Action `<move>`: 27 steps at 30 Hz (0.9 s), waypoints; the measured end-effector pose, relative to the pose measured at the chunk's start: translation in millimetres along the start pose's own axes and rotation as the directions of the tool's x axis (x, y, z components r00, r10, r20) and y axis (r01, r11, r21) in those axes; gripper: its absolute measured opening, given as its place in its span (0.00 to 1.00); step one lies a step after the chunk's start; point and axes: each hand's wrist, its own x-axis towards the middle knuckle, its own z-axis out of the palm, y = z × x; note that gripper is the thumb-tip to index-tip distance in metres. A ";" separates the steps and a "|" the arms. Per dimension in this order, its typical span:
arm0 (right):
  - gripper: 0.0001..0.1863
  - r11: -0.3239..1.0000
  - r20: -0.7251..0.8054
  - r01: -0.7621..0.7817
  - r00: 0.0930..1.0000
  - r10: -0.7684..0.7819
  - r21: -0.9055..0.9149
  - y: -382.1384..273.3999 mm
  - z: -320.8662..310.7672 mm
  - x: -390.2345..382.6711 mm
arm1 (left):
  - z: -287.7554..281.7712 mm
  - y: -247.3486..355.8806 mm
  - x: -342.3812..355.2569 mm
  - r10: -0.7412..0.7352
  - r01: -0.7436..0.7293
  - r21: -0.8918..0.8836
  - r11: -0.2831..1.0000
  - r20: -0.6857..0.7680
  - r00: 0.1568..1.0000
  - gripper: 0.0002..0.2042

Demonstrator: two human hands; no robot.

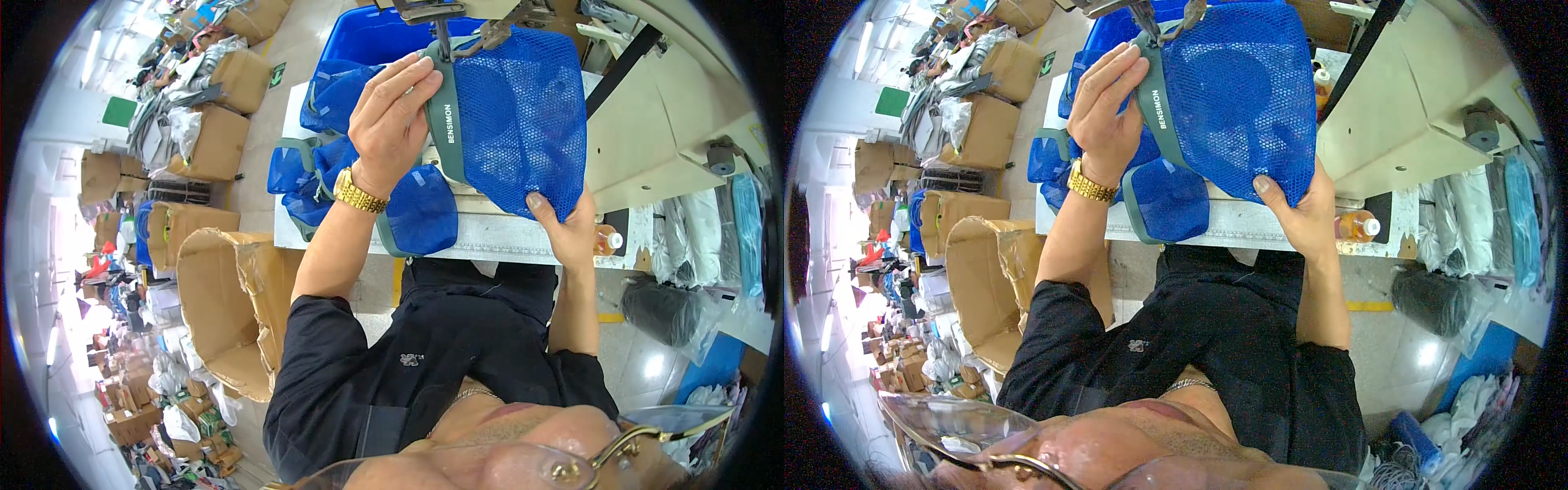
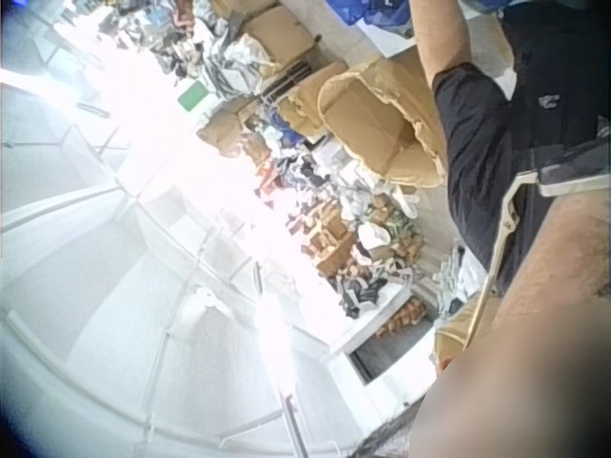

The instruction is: Sewing a label or strap onto a blue mesh pouch using an industrial sewing machine.

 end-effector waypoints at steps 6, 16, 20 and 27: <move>0.28 1.000 0.016 0.028 0.999 -0.028 -0.010 -14.1 2.3 -5.0 | -1.2 -0.5 2.0 -0.013 0.013 -0.010 1.000 0.016 1.000 0.14; 0.27 0.996 -0.013 0.078 0.997 -0.079 -0.053 -24.7 6.0 -8.0 | -3.9 1.9 1.5 -0.012 0.012 -0.061 0.998 0.011 1.000 0.13; 0.25 0.987 -0.004 0.116 0.993 -0.117 -0.110 -31.5 7.7 -4.8 | -4.9 1.4 1.0 -0.013 0.015 -0.056 0.998 0.021 1.000 0.14; 0.24 0.972 -0.047 0.175 0.982 -0.184 -0.156 -35.2 10.0 5.3 | -4.5 -0.6 2.7 -0.001 0.002 -0.064 0.998 0.018 1.000 0.14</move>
